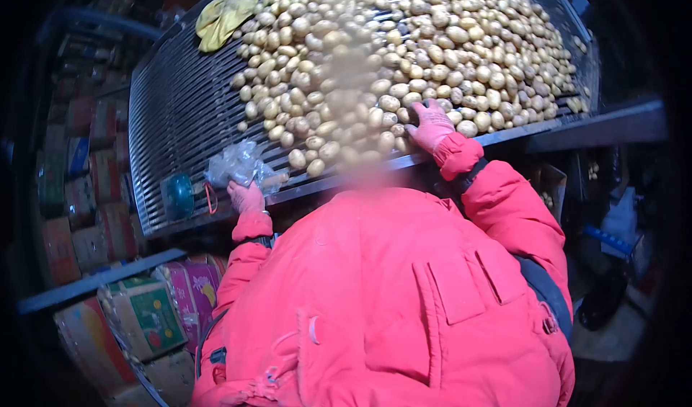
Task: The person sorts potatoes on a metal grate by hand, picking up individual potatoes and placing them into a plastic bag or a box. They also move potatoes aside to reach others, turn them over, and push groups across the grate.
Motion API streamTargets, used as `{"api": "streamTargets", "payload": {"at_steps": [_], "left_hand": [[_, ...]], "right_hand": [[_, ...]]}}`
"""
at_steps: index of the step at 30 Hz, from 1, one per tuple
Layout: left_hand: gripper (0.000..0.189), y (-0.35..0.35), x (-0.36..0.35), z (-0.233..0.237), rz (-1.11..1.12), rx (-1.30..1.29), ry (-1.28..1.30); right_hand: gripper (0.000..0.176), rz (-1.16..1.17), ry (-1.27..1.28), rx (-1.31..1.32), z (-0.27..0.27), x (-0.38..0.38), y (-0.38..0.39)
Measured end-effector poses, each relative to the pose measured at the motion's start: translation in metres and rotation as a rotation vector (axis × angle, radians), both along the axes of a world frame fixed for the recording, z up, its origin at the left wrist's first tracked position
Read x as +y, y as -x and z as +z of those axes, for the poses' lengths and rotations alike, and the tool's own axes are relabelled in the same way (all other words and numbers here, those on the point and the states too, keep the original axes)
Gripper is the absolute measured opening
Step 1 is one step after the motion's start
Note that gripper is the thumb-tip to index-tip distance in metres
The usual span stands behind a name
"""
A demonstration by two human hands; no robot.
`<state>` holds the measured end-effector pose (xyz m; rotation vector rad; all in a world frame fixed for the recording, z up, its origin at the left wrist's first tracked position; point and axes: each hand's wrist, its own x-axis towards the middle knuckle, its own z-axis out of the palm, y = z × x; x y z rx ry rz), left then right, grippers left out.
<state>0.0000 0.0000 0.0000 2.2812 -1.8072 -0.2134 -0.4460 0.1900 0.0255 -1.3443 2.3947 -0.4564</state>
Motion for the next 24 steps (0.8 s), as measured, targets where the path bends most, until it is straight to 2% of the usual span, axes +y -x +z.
{"api": "streamTargets", "payload": {"at_steps": [2, 3, 9, 12, 17, 21, 23, 24], "left_hand": [[0.066, 0.011, 0.017, 0.002, -0.103, -0.077, 0.023], [0.066, 0.0, -0.001, 0.0, -0.083, -0.064, 0.033], [0.064, 0.002, 0.002, 0.002, -0.057, -0.073, 0.038], [0.066, 0.002, 0.001, 0.001, -0.054, -0.067, 0.063], [0.067, 0.006, 0.003, 0.009, -0.059, -0.024, 0.053], [0.067, 0.005, 0.004, 0.01, -0.079, -0.009, 0.054], [0.067, 0.003, 0.003, 0.009, -0.077, -0.005, 0.041], [0.068, 0.002, 0.004, 0.008, -0.089, -0.006, 0.06]], "right_hand": [[0.052, 0.058, 0.002, -0.05, 0.007, 0.009, 0.009], [0.054, 0.054, -0.015, -0.041, 0.005, -0.014, -0.005], [0.061, 0.057, -0.011, 0.053, -0.001, -0.026, -0.027], [0.064, 0.14, -0.033, 0.058, 0.006, -0.029, -0.038], [0.057, 0.223, 0.106, 0.179, 0.012, -0.032, -0.046], [0.058, 0.205, -0.04, 0.119, 0.027, -0.039, -0.042], [0.056, 0.129, -0.204, 0.046, 0.035, -0.041, -0.041], [0.054, 0.153, -0.211, 0.09, 0.035, -0.043, -0.039]]}}
